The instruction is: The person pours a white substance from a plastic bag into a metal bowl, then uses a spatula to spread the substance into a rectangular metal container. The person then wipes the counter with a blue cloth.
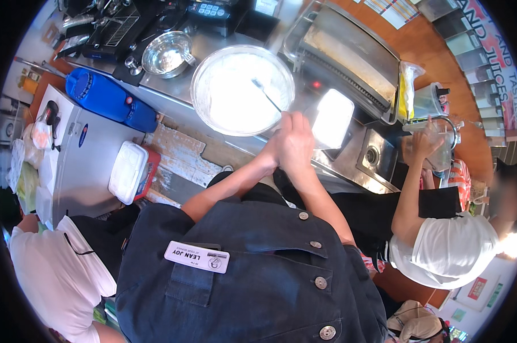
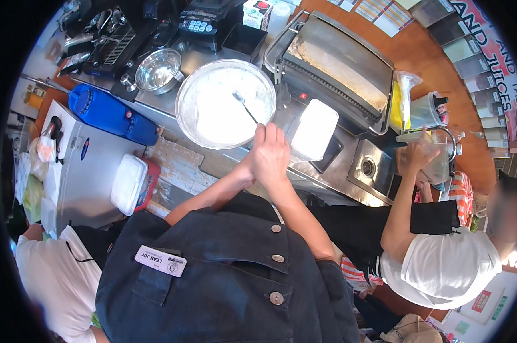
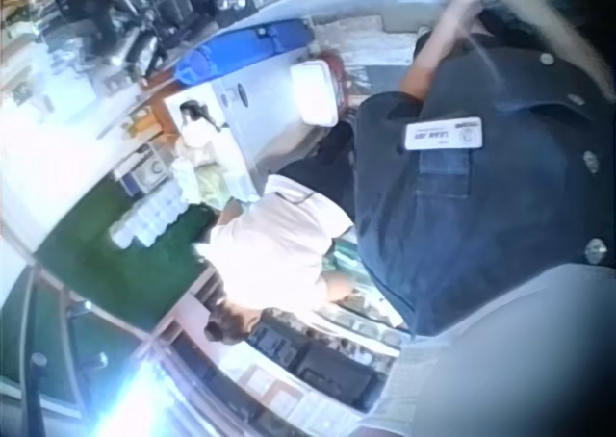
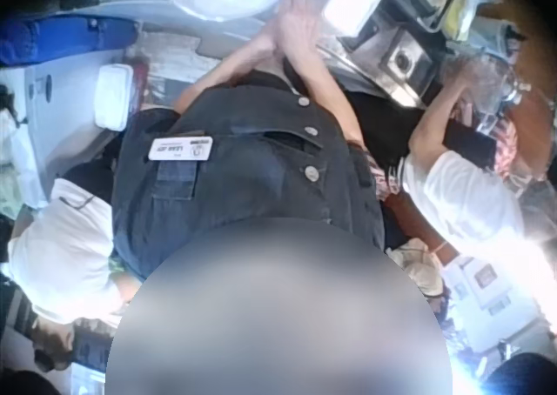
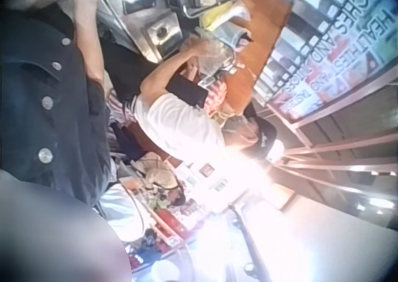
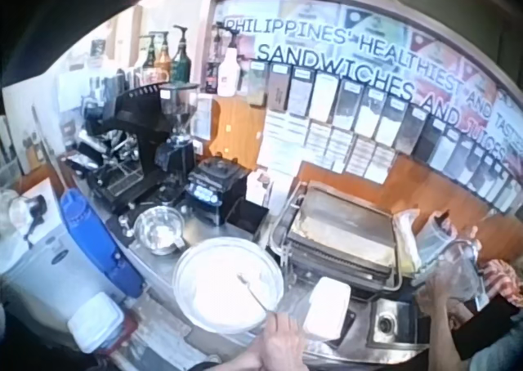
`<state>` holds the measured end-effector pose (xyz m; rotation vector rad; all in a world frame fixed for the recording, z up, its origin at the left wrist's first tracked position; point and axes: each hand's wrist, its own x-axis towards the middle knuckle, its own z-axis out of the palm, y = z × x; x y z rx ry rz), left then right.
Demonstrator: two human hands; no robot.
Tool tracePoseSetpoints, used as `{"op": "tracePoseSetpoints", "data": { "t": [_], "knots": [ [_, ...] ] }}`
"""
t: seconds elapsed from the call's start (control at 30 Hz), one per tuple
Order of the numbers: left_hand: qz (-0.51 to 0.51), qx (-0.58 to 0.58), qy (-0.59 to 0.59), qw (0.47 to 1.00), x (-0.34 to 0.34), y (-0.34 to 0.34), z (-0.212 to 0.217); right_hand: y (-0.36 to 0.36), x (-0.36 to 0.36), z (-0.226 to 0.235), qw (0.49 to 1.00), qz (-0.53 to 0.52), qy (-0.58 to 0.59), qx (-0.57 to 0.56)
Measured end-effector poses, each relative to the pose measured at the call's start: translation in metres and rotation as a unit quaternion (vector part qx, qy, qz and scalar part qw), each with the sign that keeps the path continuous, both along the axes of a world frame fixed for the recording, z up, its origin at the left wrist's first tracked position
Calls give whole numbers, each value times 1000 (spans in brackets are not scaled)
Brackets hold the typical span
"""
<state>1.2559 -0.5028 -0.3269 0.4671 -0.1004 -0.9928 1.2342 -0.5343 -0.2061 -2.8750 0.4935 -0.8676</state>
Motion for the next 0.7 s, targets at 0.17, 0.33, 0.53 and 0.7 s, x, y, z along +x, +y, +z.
{"op": "tracePoseSetpoints", "data": {
  "t": [0.17, 0.33, 0.53, 0.7],
  "knots": [
    [-126, 197, -155, 960, 25, 33, 42, -7, 1, 1, 999, 17, 15, -28],
    [-154, 205, -120, 959, 26, 37, 43, -7, -10, 6, 998, -7, 68, 4],
    [-172, 250, -94, 948, 30, 34, 24, -7, -21, 16, 1000, 2, -10, 7],
    [-147, 215, -112, 959, 23, 30, 50, -10, -19, -1, 996, 0, 84, 13]
  ]
}}
